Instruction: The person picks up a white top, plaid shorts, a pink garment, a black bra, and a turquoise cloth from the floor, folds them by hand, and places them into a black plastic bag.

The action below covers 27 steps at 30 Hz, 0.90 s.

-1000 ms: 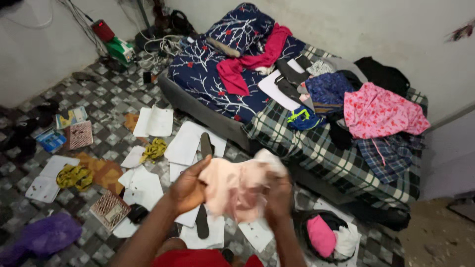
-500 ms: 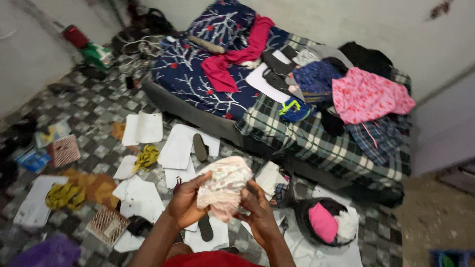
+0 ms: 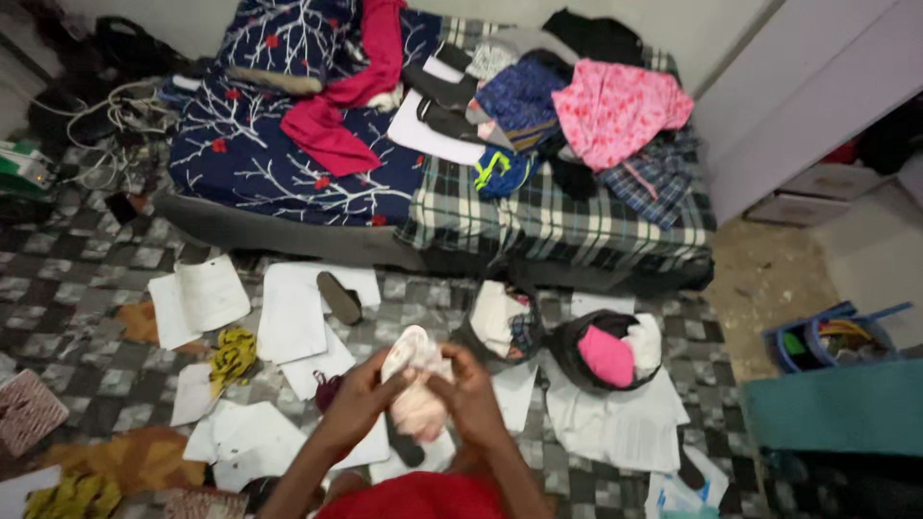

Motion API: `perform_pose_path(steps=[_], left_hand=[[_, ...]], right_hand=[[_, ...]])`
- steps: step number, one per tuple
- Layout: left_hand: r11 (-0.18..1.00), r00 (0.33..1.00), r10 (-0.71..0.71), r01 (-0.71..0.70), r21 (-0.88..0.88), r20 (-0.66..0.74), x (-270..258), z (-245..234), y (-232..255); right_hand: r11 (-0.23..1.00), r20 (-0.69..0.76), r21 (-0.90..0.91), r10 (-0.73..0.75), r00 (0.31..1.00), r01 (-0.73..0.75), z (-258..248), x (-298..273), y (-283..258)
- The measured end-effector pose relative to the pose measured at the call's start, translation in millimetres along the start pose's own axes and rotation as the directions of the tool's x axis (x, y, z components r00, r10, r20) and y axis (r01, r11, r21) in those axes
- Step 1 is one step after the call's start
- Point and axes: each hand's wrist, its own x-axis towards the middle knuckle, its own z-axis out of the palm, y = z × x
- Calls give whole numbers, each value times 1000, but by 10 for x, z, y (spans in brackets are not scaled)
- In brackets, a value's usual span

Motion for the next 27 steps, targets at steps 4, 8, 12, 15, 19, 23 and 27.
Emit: perform_pose_path(steps=[4,8,12,15,19,23,27], left_hand=[[989,994,-102,97,-108,-45,260,67,-185],[795,918,391,-373,478,66,651,191,-742],[759,929,371,-302,577,-3,1106,186,-1118],[973,980,-130,155,172,-149,1408,181,-1310],[915,922,-70,211,344,-380,1588,-34,-1635],[876,783,-297,451,170,-547,1859,-320,-2171],[931,642,-365,270,-246,-674,1892,-411,-3094]], right_hand=[[890,-90,-416,-243,966,186,32,-48,13],[938,-151,165,328,932,-304,-146,-112,241],[717,-560,-215,466,685,-663,-838,439,490],[825,-475,-468,68,878,-317,-1327,695,560],[606,-87,-778,-366,927,166,-2047,1508,784],[80,385,-891,-386,839,446,-2932,2366,1492],[-77,322,-937,196,926,341,-3382,2791,2497]])
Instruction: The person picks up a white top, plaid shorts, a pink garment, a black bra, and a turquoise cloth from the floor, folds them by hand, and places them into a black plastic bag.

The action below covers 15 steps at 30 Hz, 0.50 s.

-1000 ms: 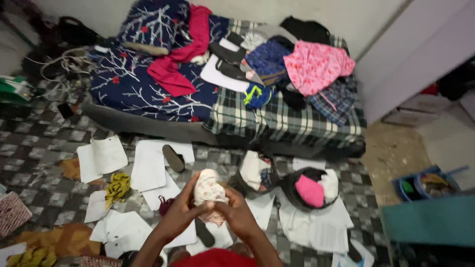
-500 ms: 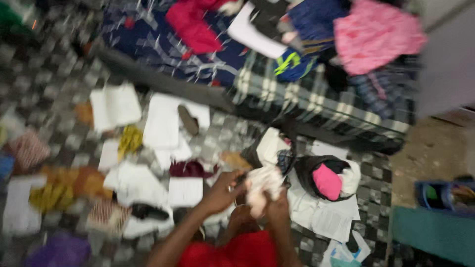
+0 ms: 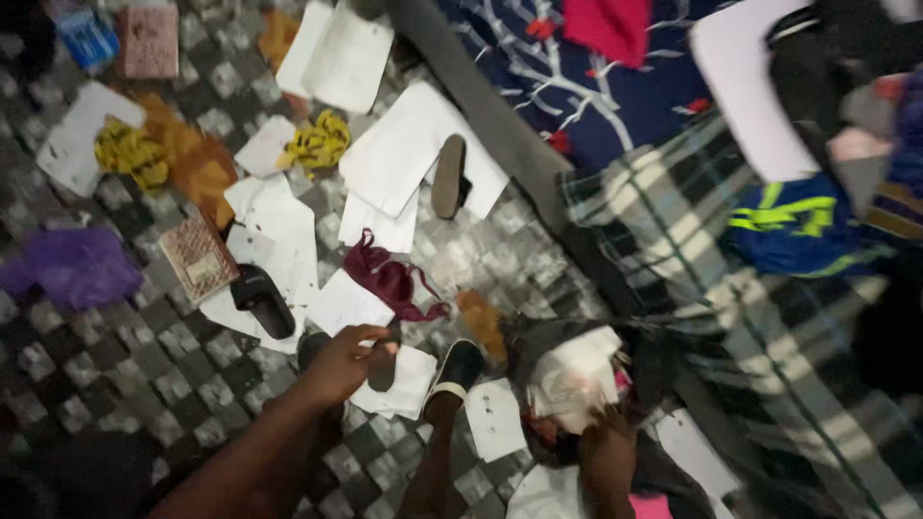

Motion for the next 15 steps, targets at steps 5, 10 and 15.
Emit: perform_pose_path(steps=[5,10,15], left_hand=[[995,987,-69,59,-74,-143,630,-275,-1275],[968,960,-160,108,-225,-230,1217,-368,-2399],[992,958,57,-22,127,-280,1673,-542,-2801]], right_hand=[[691,234,610,310,921,-388,872,297,-695],[641,129,767,-162,978,5,2333,738,-1886],[809,-224,427,-339,914,404,4014,1992,-2390]])
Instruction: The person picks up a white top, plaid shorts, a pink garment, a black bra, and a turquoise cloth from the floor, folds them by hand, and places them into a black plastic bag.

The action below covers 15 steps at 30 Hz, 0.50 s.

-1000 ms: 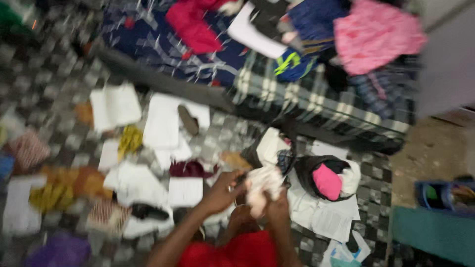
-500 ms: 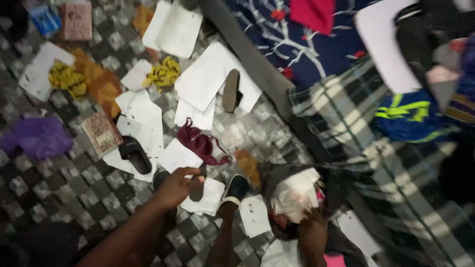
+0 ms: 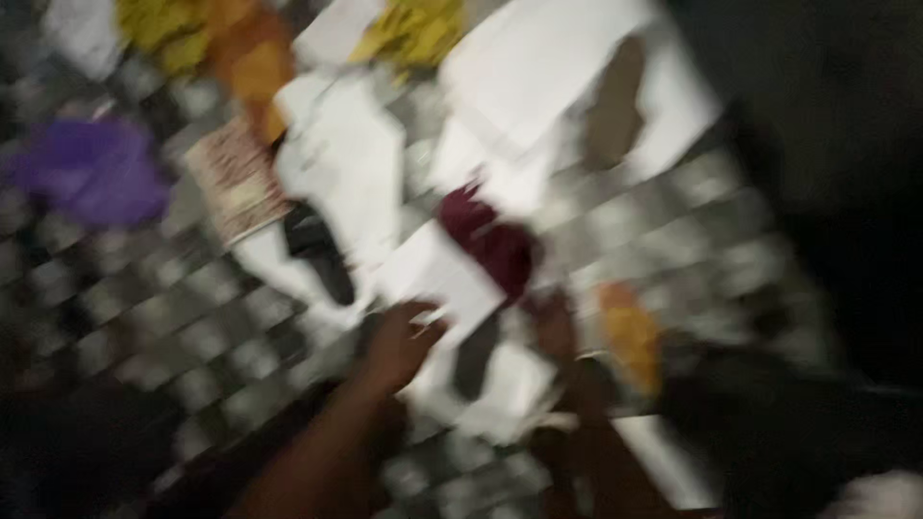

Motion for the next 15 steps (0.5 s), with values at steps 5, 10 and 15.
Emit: perform_pose_path(steps=[5,10,15], left_hand=[[963,998,5,12,-269,62,-161,-37,185],[774,903,-306,421,-473,302,-88,-117,401],[479,777,-385,630,-611,499,141,-130,678]], right_hand=[[1000,-104,17,-12,995,14,950,-97,-143],[998,-110,53,30,993,-24,198,-396,-1134],[945,274,224,173,946,-237,-827,-1063,-1938]])
